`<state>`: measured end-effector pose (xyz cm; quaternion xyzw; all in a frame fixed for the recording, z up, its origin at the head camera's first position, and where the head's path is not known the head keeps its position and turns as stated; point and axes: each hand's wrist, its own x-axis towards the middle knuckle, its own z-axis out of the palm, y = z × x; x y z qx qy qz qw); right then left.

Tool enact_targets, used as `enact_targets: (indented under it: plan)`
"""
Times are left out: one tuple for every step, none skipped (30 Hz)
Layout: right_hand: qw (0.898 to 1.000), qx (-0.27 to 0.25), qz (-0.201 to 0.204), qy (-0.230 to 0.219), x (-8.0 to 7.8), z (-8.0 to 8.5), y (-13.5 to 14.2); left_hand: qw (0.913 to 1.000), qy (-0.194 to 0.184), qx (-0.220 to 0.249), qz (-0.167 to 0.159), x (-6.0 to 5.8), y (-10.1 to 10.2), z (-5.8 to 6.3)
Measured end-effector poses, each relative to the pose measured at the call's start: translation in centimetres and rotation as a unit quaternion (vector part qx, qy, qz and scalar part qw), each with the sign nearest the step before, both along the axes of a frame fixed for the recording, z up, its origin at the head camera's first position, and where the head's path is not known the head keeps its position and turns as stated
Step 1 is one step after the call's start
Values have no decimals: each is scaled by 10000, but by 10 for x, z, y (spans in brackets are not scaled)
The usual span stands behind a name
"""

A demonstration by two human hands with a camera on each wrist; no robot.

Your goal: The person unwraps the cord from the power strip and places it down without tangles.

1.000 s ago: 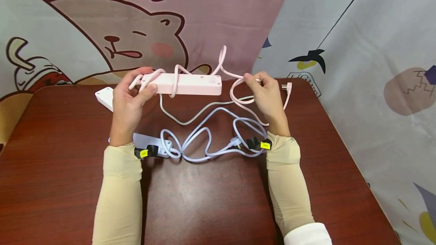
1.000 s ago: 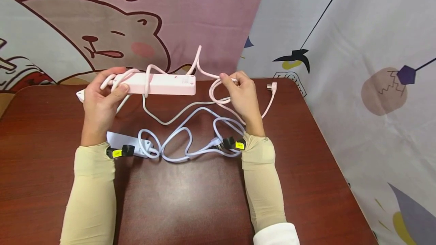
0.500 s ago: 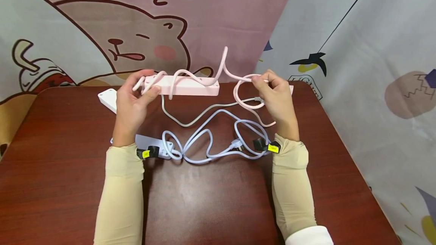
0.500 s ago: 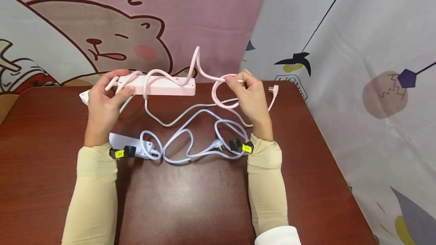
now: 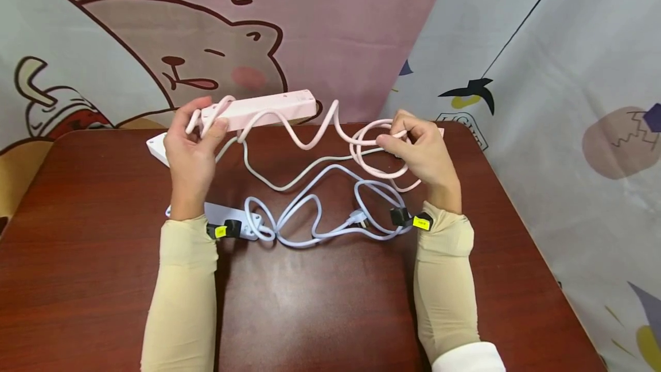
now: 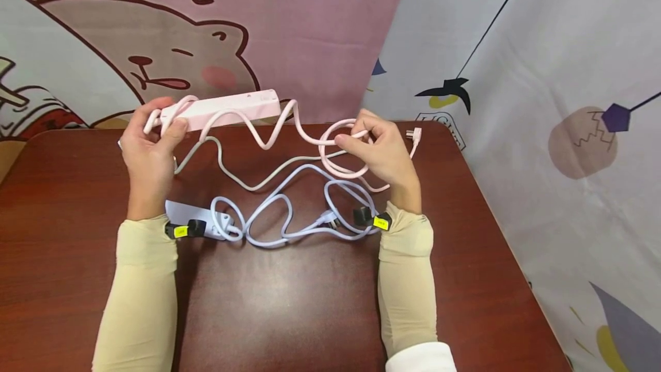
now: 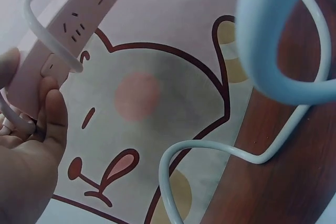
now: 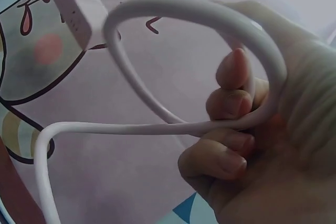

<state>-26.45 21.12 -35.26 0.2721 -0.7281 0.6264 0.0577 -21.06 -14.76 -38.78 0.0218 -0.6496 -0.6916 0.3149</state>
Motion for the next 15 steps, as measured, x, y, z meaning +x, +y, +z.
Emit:
enact_targets:
  plan:
    - [9999,138,47,19,-1,-1,0,9999,50,113,15,0,0,1]
    - [9996,255,71,37,-2,-1,1,9997,99,207,29,0,0,1]
    - [9993,353,81,37,-2,-2,1,9996,124,247,46,0,0,2]
    - [9990,450,70,44,-3,-3,1,9994,154,296,43,1,0,2]
    - [9986,527,63,36,-4,-5,1,9992,188,350,21,1,0,2]
    - [9982,594,50,21,-5,-6,1,9991,213,374,-4,1,0,2]
    - [9979,652,39,-12,-6,-8,1,9989,240,405,-32,1,0,2]
    - [9975,702,32,-71,-8,-11,1,9989,256,399,-39,1,0,2]
    - [9970,761,17,-140,-9,-13,1,9989,271,379,-44,1,0,2]
    - [9963,833,-6,-210,-11,-16,0,9988,286,391,-52,2,0,1]
    - [9956,890,-34,-291,-13,-18,0,9987,290,404,-58,2,0,1]
    - [9947,952,-73,-373,-14,-21,-1,9985,308,439,-67,2,0,1]
    - [9936,1028,-115,-451,-16,-23,-1,9981,329,517,-85,2,0,1]
    - [9922,1127,-173,-506,-17,-26,-2,9974,355,614,-107,1,0,1]
    - [9907,1216,-235,-561,-19,-28,-2,9964,406,725,-141,1,0,1]
